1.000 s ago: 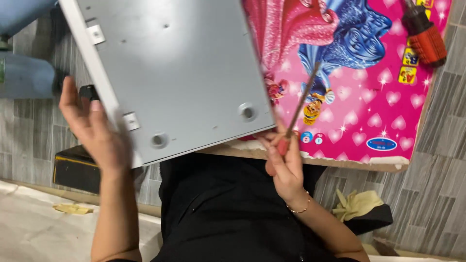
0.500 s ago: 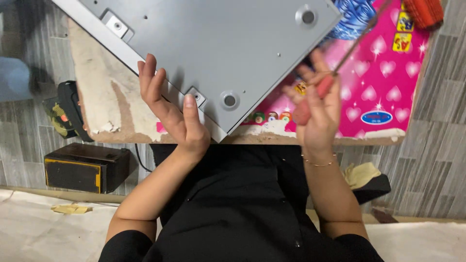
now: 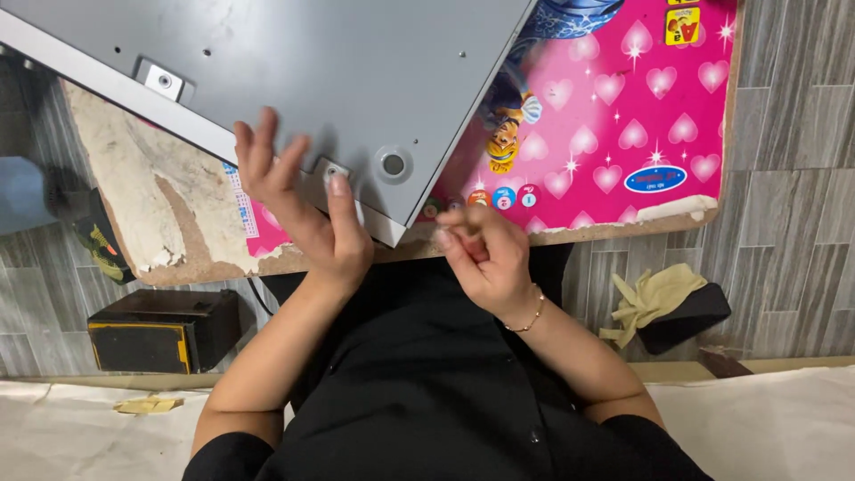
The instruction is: Removing screws and prying open the metal cover of an electronic device using a screwdriver.
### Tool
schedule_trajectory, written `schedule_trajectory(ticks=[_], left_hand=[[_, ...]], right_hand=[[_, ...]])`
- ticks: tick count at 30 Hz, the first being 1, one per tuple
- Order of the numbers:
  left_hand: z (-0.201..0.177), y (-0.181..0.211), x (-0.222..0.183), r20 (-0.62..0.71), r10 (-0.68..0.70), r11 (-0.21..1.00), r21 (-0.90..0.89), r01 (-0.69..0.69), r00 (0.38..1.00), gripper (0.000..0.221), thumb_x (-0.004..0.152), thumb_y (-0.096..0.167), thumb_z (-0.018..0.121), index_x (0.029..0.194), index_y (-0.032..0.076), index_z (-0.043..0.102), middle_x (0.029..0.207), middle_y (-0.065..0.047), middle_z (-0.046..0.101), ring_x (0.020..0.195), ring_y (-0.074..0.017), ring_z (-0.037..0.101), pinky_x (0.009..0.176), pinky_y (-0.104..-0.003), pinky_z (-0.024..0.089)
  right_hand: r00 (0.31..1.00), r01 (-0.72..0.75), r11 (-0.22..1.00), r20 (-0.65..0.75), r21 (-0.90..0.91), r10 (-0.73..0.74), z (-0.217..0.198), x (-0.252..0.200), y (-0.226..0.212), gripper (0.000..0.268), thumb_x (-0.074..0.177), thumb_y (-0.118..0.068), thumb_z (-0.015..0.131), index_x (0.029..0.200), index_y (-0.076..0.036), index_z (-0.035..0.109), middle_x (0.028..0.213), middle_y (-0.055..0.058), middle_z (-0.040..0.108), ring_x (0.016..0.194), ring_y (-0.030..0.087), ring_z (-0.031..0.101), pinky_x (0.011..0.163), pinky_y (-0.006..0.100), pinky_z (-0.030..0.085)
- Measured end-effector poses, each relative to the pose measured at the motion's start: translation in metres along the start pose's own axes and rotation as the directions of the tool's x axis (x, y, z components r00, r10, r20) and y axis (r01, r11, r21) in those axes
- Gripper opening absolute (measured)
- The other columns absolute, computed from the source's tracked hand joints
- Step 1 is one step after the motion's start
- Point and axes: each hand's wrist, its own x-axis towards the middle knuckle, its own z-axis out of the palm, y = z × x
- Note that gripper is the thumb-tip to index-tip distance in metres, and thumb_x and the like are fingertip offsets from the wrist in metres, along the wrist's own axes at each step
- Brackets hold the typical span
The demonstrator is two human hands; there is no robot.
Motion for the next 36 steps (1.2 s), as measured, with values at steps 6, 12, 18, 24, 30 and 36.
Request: schedule_trajectory(ticks=[6, 12, 18, 24, 30, 36], left_hand=[[-0.011, -0.033, -0.022, 0.222, 0.329, 0.941, -0.003, -0.337, 0.918, 0.033, 0.099, 0.03, 0.062, 0.124, 0.011, 0.071, 0.141, -0.014, 0.06, 0.147, -0.0413, 0.033, 0.125, -0.06, 0.007], [-0.022, -0.029, -0.021, 0.354, 0.426, 0.873, 0.079, -0.48, 0.833, 0.046, 0.089, 0.046, 0.078, 0.126, 0.019, 0.073, 0.136, -0.005, 0.069, 0.135, -0.0293, 0.055, 0.127, -0.052, 0.019], [-0.019, -0.036, -0.022, 0.256, 0.516, 0.831, 0.082, -0.55, 0.817, 0.034, 0.089, 0.04, 0.082, 0.114, 0.017, 0.08, 0.123, -0.008, 0.075, 0.116, -0.0293, 0.068, 0.116, -0.056, 0.04], [-0.018, -0.042, -0.02, 0.185, 0.643, 0.742, 0.086, -0.664, 0.743, 0.028, 0.092, 0.039, 0.077, 0.108, 0.017, 0.082, 0.111, -0.007, 0.076, 0.104, -0.0258, 0.069, 0.103, -0.053, 0.054], [-0.02, -0.042, -0.015, 0.188, 0.678, 0.712, 0.071, -0.699, 0.71, 0.026, 0.091, 0.038, 0.076, 0.104, 0.015, 0.082, 0.108, -0.007, 0.076, 0.102, -0.0242, 0.068, 0.098, -0.049, 0.06], [-0.021, -0.021, 0.007, 0.189, 0.714, 0.674, 0.079, -0.735, 0.675, 0.021, 0.098, 0.03, 0.066, 0.096, 0.012, 0.077, 0.096, -0.008, 0.071, 0.091, -0.0236, 0.064, 0.092, -0.042, 0.061]], right_hand=[[0.878, 0.474, 0.822, 0.106, -0.314, -0.466, -0.005, 0.012, 0.029, 0.029, 0.09, -0.008, 0.075, 0.118, -0.008, 0.079, 0.078, 0.009, 0.062, 0.063, 0.025, 0.058, 0.057, 0.036, 0.056], [0.715, 0.671, 0.536, 0.255, -0.513, -0.651, -0.01, 0.03, 0.027, 0.025, 0.103, -0.019, 0.058, 0.115, -0.013, 0.079, 0.101, 0.009, 0.068, 0.078, 0.024, 0.063, 0.068, 0.034, 0.057], [0.597, 0.762, 0.401, 0.312, -0.508, -0.739, -0.009, 0.046, 0.018, 0.033, 0.106, -0.016, 0.048, 0.098, -0.011, 0.08, 0.109, 0.008, 0.076, 0.103, 0.025, 0.072, 0.093, 0.041, 0.058], [0.536, 0.818, 0.359, 0.366, -0.45, -0.761, -0.009, 0.059, 0.016, 0.031, 0.106, -0.019, 0.05, 0.09, -0.009, 0.075, 0.096, 0.009, 0.073, 0.095, 0.028, 0.072, 0.095, 0.046, 0.062], [0.497, 0.853, 0.33, 0.437, -0.404, -0.75, -0.014, 0.068, 0.011, 0.032, 0.108, -0.021, 0.048, 0.09, -0.009, 0.072, 0.092, 0.008, 0.068, 0.09, 0.026, 0.068, 0.096, 0.042, 0.061], [0.474, 0.875, 0.336, 0.477, -0.348, -0.74, -0.017, 0.072, 0.01, 0.034, 0.108, -0.019, 0.044, 0.092, -0.008, 0.072, 0.093, 0.009, 0.067, 0.091, 0.026, 0.067, 0.097, 0.043, 0.061]])
